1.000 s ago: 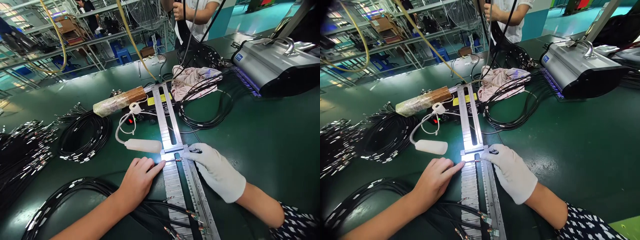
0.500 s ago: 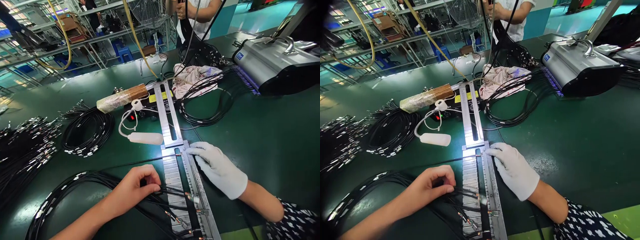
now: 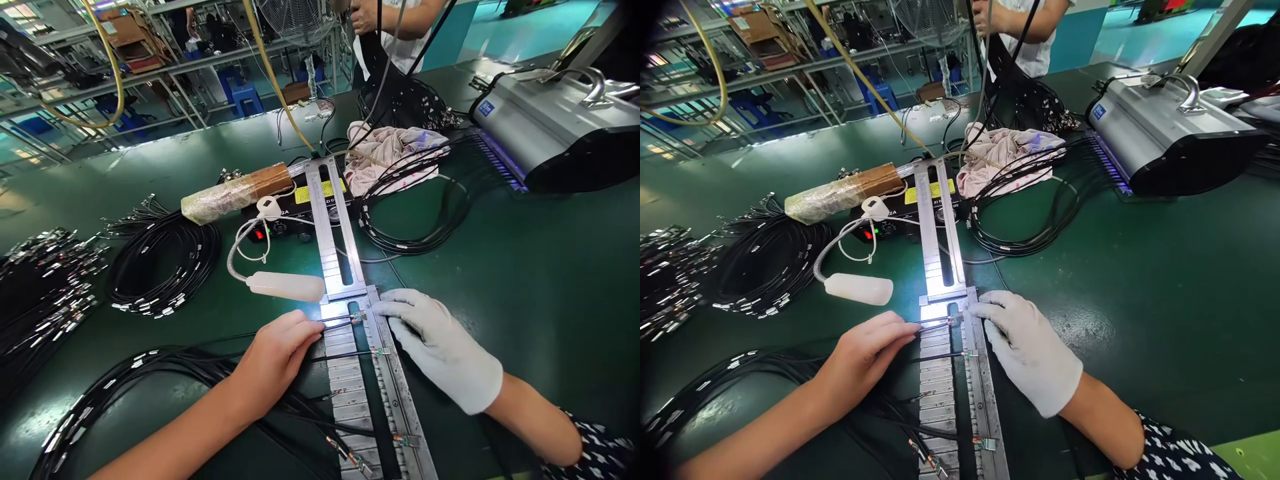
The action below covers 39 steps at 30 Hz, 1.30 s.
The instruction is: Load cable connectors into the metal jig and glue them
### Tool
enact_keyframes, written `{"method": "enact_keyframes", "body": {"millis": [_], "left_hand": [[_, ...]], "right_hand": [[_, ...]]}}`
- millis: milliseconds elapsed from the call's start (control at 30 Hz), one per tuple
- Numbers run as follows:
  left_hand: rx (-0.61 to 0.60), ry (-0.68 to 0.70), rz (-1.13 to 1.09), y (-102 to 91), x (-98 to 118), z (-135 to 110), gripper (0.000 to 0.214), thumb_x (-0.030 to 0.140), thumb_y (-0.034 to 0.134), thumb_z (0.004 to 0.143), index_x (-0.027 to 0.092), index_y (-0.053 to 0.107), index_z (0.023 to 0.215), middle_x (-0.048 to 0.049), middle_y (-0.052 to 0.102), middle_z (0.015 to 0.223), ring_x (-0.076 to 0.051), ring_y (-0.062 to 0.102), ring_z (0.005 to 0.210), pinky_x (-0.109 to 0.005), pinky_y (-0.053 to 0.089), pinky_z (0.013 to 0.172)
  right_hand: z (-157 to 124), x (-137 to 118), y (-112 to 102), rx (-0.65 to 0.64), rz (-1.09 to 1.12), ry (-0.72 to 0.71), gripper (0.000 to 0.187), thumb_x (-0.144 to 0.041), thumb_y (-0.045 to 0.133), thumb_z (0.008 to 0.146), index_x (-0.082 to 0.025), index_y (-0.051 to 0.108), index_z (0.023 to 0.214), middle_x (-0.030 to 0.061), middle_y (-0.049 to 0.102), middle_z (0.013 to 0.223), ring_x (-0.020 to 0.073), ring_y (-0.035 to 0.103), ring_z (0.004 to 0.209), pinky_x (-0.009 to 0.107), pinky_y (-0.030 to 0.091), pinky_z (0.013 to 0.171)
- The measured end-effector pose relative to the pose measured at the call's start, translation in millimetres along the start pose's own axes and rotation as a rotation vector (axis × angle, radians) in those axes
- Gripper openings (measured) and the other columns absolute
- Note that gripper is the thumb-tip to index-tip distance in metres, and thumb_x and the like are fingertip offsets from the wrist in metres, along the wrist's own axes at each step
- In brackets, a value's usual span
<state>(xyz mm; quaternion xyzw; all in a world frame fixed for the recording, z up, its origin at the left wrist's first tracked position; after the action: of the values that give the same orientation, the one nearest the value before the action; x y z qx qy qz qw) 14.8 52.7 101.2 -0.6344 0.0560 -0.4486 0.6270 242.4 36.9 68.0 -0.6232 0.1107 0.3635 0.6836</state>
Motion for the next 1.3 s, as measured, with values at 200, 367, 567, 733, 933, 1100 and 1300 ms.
{"method": "enact_keyframes", "body": {"millis": [200,367,567,733,933,1100,1300], "left_hand": [[-0.142,0.207,0.052,-2.3,-10.3,5.0,0.035,0.013,0.032,0.101,0.019,0.059,0.121,-0.0041,0.063,0.089,-0.015,0.058,0.078,-0.025,0.046,0.068],[-0.146,0.314,0.025,-4.4,-11.6,12.6,0.036,0.011,0.031,0.100,0.017,0.058,0.122,-0.0057,0.062,0.091,-0.016,0.056,0.078,-0.025,0.046,0.067],[-0.115,0.302,0.081,4.5,-6.3,9.2,0.032,0.010,0.031,0.100,0.015,0.058,0.117,-0.0051,0.059,0.087,-0.016,0.052,0.075,-0.026,0.042,0.064],[0.071,0.172,0.341,9.9,-1.5,-14.3,0.039,0.008,0.033,0.099,0.021,0.056,0.128,-0.0090,0.054,0.103,-0.022,0.049,0.095,-0.036,0.037,0.079],[-0.085,0.090,0.186,12.4,8.2,-23.0,0.034,0.017,0.038,0.101,0.022,0.048,0.133,-0.0054,0.058,0.099,-0.020,0.049,0.087,-0.036,0.036,0.077],[-0.077,0.019,-0.075,9.5,15.4,-23.0,0.018,0.014,0.042,0.099,0.021,0.051,0.113,-0.0038,0.060,0.101,-0.018,0.052,0.092,-0.031,0.043,0.081],[0.005,0.087,0.154,1.2,15.3,-18.6,0.030,0.003,0.036,0.095,0.017,0.053,0.115,-0.0037,0.053,0.093,-0.013,0.054,0.076,-0.022,0.047,0.067]], "right_hand": [[1.1,-0.5,0.0,0.011,-0.008,-0.007,0.034,-0.018,0.046,0.095,-0.031,0.059,0.123,0.0045,0.061,0.124,0.0234,0.060,0.111,0.046,0.050,0.096],[0.0,1.3,1.4,0.011,-0.017,-0.017,0.034,-0.017,0.046,0.095,-0.031,0.058,0.123,0.0042,0.061,0.123,0.0231,0.060,0.111,0.046,0.052,0.094],[2.0,-20.7,-8.0,0.046,-0.065,-0.224,0.040,-0.011,0.041,0.094,-0.029,0.054,0.128,0.0080,0.054,0.136,0.0243,0.058,0.117,0.043,0.055,0.089],[5.1,-31.3,-10.8,0.057,-0.147,-0.290,0.040,-0.010,0.042,0.093,-0.030,0.057,0.124,0.0093,0.058,0.134,0.0260,0.064,0.106,0.042,0.056,0.077],[-5.9,-14.8,-3.4,0.019,-0.056,-0.208,0.042,-0.013,0.041,0.095,-0.032,0.053,0.130,0.0064,0.053,0.140,0.0246,0.057,0.121,0.045,0.053,0.093],[-16.4,-0.4,-1.0,0.041,0.048,-0.058,0.046,-0.011,0.040,0.095,-0.034,0.047,0.134,0.0026,0.052,0.139,0.0204,0.054,0.124,0.045,0.047,0.105],[-10.6,-1.0,-0.6,0.074,0.076,-0.063,0.046,-0.010,0.041,0.094,-0.035,0.047,0.133,0.0023,0.055,0.133,0.0190,0.057,0.119,0.044,0.050,0.102]]}}
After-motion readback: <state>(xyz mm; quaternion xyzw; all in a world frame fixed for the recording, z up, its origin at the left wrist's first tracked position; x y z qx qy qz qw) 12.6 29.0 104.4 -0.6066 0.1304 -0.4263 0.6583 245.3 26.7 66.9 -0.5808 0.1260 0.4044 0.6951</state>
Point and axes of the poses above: each hand's wrist, its own z-axis towards the middle knuckle, its own y-axis out of the palm, x = y × z, the point moved 5 cm from there along z, towards the middle knuckle
